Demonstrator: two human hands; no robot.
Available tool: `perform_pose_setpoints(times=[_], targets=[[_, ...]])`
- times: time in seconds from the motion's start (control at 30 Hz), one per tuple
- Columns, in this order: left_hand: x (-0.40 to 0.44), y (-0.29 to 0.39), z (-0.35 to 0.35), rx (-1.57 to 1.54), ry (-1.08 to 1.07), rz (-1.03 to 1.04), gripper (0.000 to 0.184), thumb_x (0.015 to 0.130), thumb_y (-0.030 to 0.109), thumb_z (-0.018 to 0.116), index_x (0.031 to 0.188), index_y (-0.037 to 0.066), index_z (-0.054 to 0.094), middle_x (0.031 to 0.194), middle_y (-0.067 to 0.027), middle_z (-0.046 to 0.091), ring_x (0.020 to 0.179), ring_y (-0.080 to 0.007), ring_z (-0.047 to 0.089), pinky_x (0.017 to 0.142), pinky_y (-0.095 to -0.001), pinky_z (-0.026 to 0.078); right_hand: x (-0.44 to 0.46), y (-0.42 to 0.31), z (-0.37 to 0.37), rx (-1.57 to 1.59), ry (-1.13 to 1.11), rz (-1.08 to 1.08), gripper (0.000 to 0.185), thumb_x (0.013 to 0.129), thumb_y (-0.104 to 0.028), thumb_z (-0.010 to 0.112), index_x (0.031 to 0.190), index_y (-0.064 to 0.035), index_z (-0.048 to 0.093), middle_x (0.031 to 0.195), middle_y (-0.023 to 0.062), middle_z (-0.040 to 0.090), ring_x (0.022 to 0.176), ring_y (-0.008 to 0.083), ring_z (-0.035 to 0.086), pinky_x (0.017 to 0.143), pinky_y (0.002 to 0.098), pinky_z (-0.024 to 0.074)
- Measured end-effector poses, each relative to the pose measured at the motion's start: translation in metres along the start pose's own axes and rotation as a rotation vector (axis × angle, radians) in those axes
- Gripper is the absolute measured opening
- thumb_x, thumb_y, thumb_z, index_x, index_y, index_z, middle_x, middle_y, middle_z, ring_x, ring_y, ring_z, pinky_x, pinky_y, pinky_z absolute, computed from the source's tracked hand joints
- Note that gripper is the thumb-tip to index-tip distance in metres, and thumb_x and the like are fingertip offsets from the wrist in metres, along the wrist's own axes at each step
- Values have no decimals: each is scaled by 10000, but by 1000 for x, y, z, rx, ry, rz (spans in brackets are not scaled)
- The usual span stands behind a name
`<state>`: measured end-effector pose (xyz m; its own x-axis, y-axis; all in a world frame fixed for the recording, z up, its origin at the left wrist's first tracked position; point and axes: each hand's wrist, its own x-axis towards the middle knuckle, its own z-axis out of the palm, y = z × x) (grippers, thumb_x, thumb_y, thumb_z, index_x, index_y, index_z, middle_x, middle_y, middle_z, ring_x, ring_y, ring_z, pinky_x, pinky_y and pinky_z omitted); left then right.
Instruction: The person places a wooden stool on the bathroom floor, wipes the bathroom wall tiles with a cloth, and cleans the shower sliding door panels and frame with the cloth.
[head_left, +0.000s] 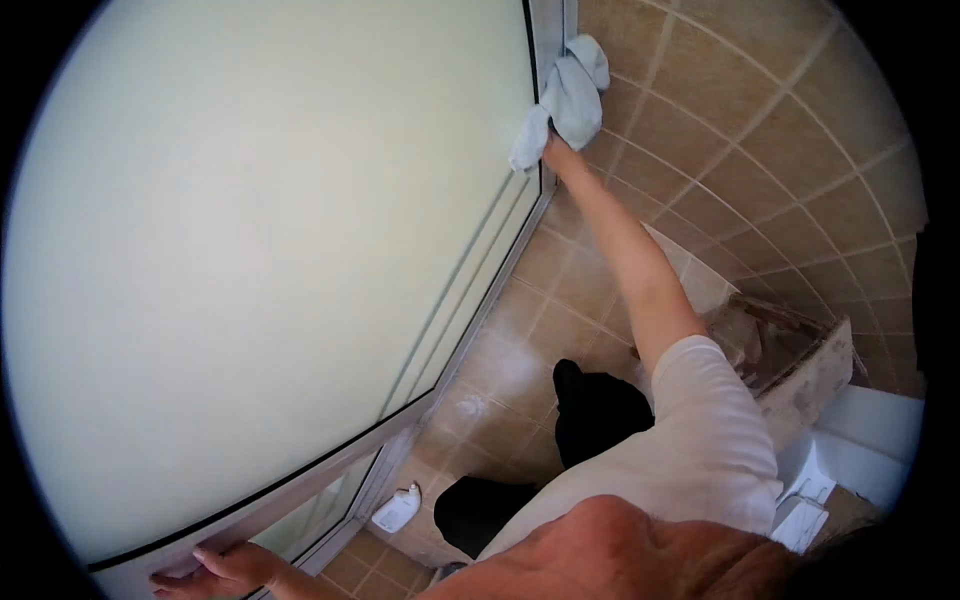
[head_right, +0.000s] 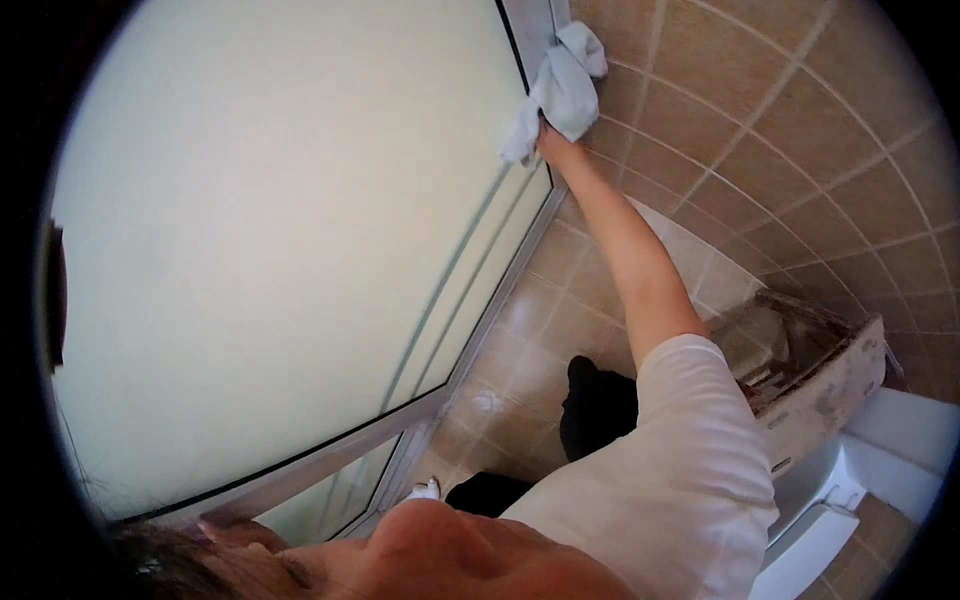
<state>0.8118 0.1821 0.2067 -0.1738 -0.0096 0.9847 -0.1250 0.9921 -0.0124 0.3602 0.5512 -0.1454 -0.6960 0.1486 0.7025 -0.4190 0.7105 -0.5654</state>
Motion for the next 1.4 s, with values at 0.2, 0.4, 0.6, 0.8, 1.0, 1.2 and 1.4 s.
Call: perform_pose_setpoints(times=[0.2,0.4,0.6,0.8,1.0,1.2,1.4], targets=[[-8,-1,-13,124,-195,-134,735,885,225,511,1477,42,116,1527,-166,63,1385,-360,165,1105,-507,190,-13,15,22,26,-148,101,433,826,-195,558,1231,-46,522,1254,196,502,1193,375,429,1026,427,335],[-9,-2,-8,-10,-147,-58,639,909,211,503,1469,92,220,1518,-187,-70,1382,-386,118,1101,-512,227,41,-39,12,-23,-188,-114,474,828,-151,539,1282,-25,488,1281,230,491,1235,398,402,1068,431,304],[-8,3,-2,-101,-121,-21,660,856,157,491,1448,12,236,1516,-209,-58,1398,-387,57,1126,-515,126,98,-243,-102,-15,-378,-175,504,882,-217,538,1339,-42,420,1392,193,396,1312,365,322,1099,410,233],[-11,5,0,-190,-73,-46,658,790,99,430,1427,-1,295,1525,-186,-14,1421,-338,1,1140,-486,89,24,-375,-121,241,-135,-552,1065,707,-554,699,1451,-65,114,1473,163,200,1354,352,180,1121,495,106],[-17,-2,-6,-410,-71,-93,621,856,192,404,1420,-25,261,1520,-233,28,1418,-369,7,1135,-472,96,-111,-439,-129,359,-275,-864,675,665,-514,715,1277,-310,516,1421,174,220,1340,533,43,977,763,-9],[-10,-25,-23,-735,-146,-163,696,907,357,397,1457,-8,175,1506,-208,199,1395,-339,203,1112,-441,198,-79,-489,-164,536,-226,-745,763,522,-424,811,1234,-307,563,1289,162,347,1297,484,199,981,740,26],[-4,-36,-47,-1084,-144,-495,828,896,555,446,1463,17,173,1465,-156,324,1288,-284,392,1031,-400,336,-94,-536,-164,554,4,-867,382,516,-360,774,888,-329,695,1020,13,486,1303,443,240,945,755,70]])
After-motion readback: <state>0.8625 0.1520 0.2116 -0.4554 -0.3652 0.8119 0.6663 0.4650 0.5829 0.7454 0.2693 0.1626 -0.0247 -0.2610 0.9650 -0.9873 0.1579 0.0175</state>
